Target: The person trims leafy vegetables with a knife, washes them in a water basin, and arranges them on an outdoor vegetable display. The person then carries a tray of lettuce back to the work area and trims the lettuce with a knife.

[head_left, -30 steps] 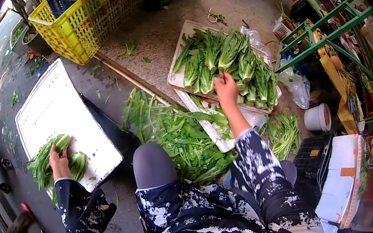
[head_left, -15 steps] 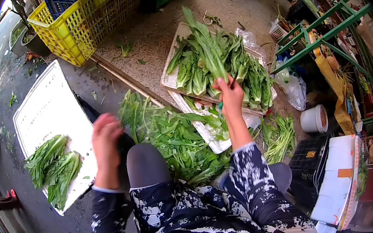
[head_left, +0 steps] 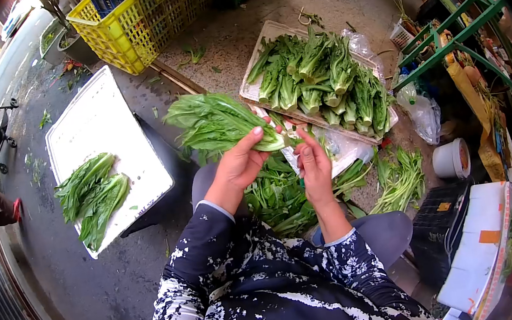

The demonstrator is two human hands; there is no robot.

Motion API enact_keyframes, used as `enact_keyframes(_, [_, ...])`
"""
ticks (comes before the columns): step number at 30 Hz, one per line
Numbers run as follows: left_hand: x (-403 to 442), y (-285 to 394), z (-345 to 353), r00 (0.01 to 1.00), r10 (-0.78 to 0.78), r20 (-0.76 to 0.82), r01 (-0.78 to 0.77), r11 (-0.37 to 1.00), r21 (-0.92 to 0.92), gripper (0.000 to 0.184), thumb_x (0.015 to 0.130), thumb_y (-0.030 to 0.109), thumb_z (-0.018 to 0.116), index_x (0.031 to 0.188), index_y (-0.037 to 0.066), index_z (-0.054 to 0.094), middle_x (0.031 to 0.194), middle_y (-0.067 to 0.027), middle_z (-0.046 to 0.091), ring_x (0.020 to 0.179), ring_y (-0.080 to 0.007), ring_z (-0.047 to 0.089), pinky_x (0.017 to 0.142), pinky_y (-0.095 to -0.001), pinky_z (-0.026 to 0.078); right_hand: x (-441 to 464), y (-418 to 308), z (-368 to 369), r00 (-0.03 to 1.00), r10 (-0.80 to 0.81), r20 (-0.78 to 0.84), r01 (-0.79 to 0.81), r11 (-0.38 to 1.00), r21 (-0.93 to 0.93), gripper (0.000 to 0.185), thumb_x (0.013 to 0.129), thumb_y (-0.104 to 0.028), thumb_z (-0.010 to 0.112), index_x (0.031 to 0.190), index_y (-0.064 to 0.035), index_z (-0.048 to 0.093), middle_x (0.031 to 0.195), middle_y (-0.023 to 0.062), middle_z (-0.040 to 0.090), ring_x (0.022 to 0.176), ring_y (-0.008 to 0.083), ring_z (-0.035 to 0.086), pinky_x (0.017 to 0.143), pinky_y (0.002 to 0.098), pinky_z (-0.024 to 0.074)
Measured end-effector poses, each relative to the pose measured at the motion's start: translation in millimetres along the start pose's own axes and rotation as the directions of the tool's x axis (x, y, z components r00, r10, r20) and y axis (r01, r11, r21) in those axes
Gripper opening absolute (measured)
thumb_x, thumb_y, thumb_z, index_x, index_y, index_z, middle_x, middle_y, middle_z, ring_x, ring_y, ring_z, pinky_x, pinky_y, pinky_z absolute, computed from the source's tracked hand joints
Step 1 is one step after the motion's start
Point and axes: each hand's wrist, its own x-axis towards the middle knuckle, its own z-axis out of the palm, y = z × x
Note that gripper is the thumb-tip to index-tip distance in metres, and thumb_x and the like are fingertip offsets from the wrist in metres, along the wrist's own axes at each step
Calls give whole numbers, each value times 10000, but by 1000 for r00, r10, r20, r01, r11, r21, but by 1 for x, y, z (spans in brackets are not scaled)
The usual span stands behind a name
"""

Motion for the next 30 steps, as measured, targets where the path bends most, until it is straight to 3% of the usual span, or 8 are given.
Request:
enact_keyframes(2, [-3,0,-1,1000,19,-2,-19,1000,6,362,814,52,556,1150,83,424,1098,-74,536,1085,-277,498,933,-408,413,-10,-10,6,945,284,160,-313,927,207,434,882,-188,516,1267,-24,403,793,-24,498,679,43,431,624,160,371])
enact_keyframes(8, [-9,-1,6,995,98,5,-98,994,47,379,808,29,553,1159,86,423,1106,-71,531,1106,-270,483,944,-406,399,-12,-11,20,986,84,144,-96,992,78,501,874,-214,530,1285,12,355,779,-21,493,688,53,417,654,178,366])
enact_keyframes(14, [-11,-2,0,994,107,4,-106,981,160,335,797,55,579,1117,59,481,1067,-66,555,1059,-218,508,922,-366,393,-12,3,15,962,223,157,-228,973,17,450,874,-173,525,1274,-13,393,786,-48,483,656,27,394,585,154,341])
enact_keyframes(16, [-6,-11,-22,986,-12,-165,26,996,84,277,785,78,613,1053,29,556,1036,-93,577,963,-195,536,879,-332,407,-17,11,21,961,252,114,-267,954,138,412,886,-150,494,1259,3,408,815,-60,483,640,2,388,540,144,313])
enact_keyframes(20, [-14,-10,-20,977,39,-210,-14,993,117,271,791,93,605,1034,-13,550,1000,-84,602,978,-188,542,904,-344,394,-19,15,30,939,335,75,-343,905,250,377,907,-153,446,1245,10,414,578,-89,292,462,-1,255,392,164,167])
enact_keyframes(27, [-30,31,-53,876,350,-333,-255,920,296,260,769,109,640,1003,50,545,907,-61,602,850,-165,568,702,-274,458,-7,65,16,781,624,22,-613,759,221,342,903,-300,456,1224,-184,473,566,-74,272,414,21,233,341,180,157])
enact_keyframes(28, [-49,56,-46,772,359,-524,-142,902,407,253,756,141,659,966,65,541,836,-40,582,804,-153,547,641,-264,440,-6,69,20,776,631,3,-621,763,180,293,893,-300,474,1156,-175,510,557,-77,281,409,21,240,335,183,163])
enact_keyframes(30, [-69,87,-74,772,404,-491,-258,905,337,304,756,208,654,999,70,536,853,-53,568,772,-160,536,659,-289,442,5,69,17,722,680,-129,-666,733,139,170,850,-319,547,898,-157,548,528,-85,307,387,21,254,322,181,183])
